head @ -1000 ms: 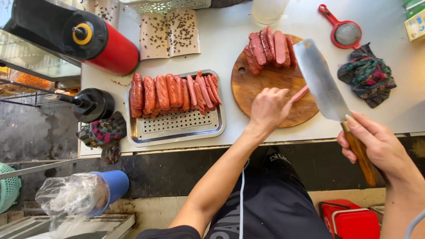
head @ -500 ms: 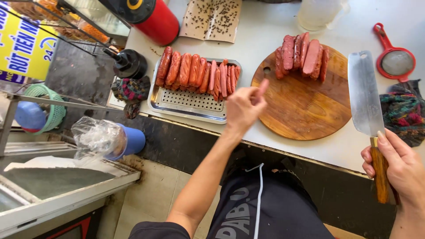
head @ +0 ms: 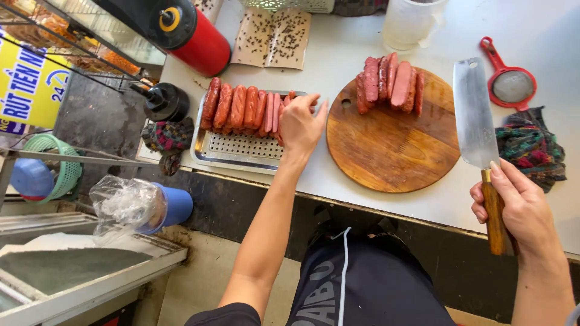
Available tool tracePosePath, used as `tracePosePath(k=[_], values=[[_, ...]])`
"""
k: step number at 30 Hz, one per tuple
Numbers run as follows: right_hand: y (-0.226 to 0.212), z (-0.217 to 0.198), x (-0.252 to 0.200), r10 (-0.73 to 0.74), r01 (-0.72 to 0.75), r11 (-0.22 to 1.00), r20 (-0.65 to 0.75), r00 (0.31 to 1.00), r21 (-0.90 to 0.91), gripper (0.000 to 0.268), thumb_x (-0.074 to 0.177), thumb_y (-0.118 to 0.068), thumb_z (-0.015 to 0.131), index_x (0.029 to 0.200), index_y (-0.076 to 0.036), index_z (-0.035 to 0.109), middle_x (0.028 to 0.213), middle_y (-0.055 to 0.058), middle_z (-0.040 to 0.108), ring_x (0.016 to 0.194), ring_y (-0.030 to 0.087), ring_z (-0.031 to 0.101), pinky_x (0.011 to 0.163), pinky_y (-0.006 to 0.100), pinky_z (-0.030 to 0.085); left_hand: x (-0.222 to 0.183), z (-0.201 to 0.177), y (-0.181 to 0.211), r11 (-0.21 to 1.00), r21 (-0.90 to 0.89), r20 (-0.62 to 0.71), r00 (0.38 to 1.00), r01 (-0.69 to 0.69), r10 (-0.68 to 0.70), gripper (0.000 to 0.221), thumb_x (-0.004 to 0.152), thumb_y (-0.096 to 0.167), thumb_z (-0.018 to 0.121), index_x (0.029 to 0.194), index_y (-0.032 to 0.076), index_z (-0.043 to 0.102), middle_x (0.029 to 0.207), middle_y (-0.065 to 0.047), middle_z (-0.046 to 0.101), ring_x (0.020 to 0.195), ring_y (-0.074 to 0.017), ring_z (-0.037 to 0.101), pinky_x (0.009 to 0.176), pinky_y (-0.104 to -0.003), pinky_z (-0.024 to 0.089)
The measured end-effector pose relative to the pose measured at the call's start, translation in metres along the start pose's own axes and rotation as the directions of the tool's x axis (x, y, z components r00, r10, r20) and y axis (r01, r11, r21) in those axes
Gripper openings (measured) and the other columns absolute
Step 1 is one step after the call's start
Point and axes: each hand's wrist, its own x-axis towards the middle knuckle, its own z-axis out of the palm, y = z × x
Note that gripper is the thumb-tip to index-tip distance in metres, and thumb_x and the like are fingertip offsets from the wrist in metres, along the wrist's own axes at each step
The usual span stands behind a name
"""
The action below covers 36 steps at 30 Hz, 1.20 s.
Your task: Slicing cooked sausages into strips on a wooden cutting board.
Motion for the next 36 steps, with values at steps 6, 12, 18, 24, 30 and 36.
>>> tracePosePath(k=[6,12,18,24,30,36], values=[[0.004,0.000,-0.010,0.056,-0.055,0.998,-0.030,0.998,0.022,0.032,0.110,-0.025,0.048,0.133,-0.005,0.058,0.077,0.006,0.055,0.058,0.015,0.050,0.052,0.028,0.041,0.037,0.069,0.086,0.964,-0.078,0.170,0.949,-0.255,0.265,0.032,0.082,0.025,0.079,0.103,0.001,0.076,0.099,-0.018,0.071,0.096,-0.0322,0.067,0.085,-0.043,0.057],[0.017,-0.001,-0.018,0.094,-0.095,0.995,-0.032,0.995,-0.034,0.032,0.107,-0.025,0.050,0.127,-0.003,0.058,0.074,0.006,0.057,0.054,0.015,0.052,0.048,0.030,0.043,0.090,0.123,0.108,0.933,0.191,0.425,0.882,-0.305,0.202,0.025,0.073,0.027,0.080,0.085,0.005,0.075,0.111,-0.016,0.059,0.110,-0.0331,0.056,0.094,-0.044,0.051],[0.026,0.002,-0.028,0.088,-0.089,0.996,-0.036,0.996,-0.031,0.037,0.108,-0.027,0.049,0.135,-0.005,0.059,0.074,0.006,0.056,0.054,0.013,0.051,0.049,0.028,0.042,0.067,0.106,0.109,0.986,-0.091,0.436,0.885,-0.137,0.163,0.021,0.081,0.016,0.076,0.097,0.006,0.067,0.098,-0.011,0.071,0.095,-0.0245,0.069,0.085,-0.039,0.058],[0.052,0.003,-0.039,0.061,-0.057,0.986,0.023,0.998,-0.155,0.045,0.103,-0.021,0.054,0.145,-0.005,0.057,0.071,0.006,0.056,0.053,0.013,0.051,0.048,0.029,0.044,-0.050,0.052,0.085,0.818,-0.241,0.060,0.833,-0.522,0.550,0.018,0.096,0.005,0.070,0.113,0.002,0.067,0.111,-0.012,0.071,0.097,-0.0271,0.071,0.086,-0.036,0.060],[0.055,0.040,-0.061,0.076,-0.085,0.836,-0.039,0.996,-0.543,0.049,0.098,-0.024,0.062,0.146,-0.014,0.060,0.068,0.009,0.060,0.052,0.014,0.055,0.051,0.031,0.050,-0.128,0.042,0.054,0.834,-0.277,0.127,0.842,-0.477,0.524,0.026,0.092,0.011,0.074,0.116,0.003,0.068,0.117,-0.013,0.068,0.104,-0.0292,0.069,0.091,-0.039,0.058],[0.046,0.078,-0.051,-0.195,0.189,0.584,0.089,0.977,-0.790,0.050,0.097,-0.039,0.061,0.142,-0.017,0.060,0.085,0.022,0.073,0.072,0.035,0.071,0.071,0.043,0.056,-0.134,0.053,0.039,0.868,-0.344,0.194,0.877,-0.359,0.440,0.029,0.092,0.014,0.076,0.117,0.001,0.070,0.127,-0.014,0.068,0.111,-0.0320,0.069,0.099,-0.040,0.057]])
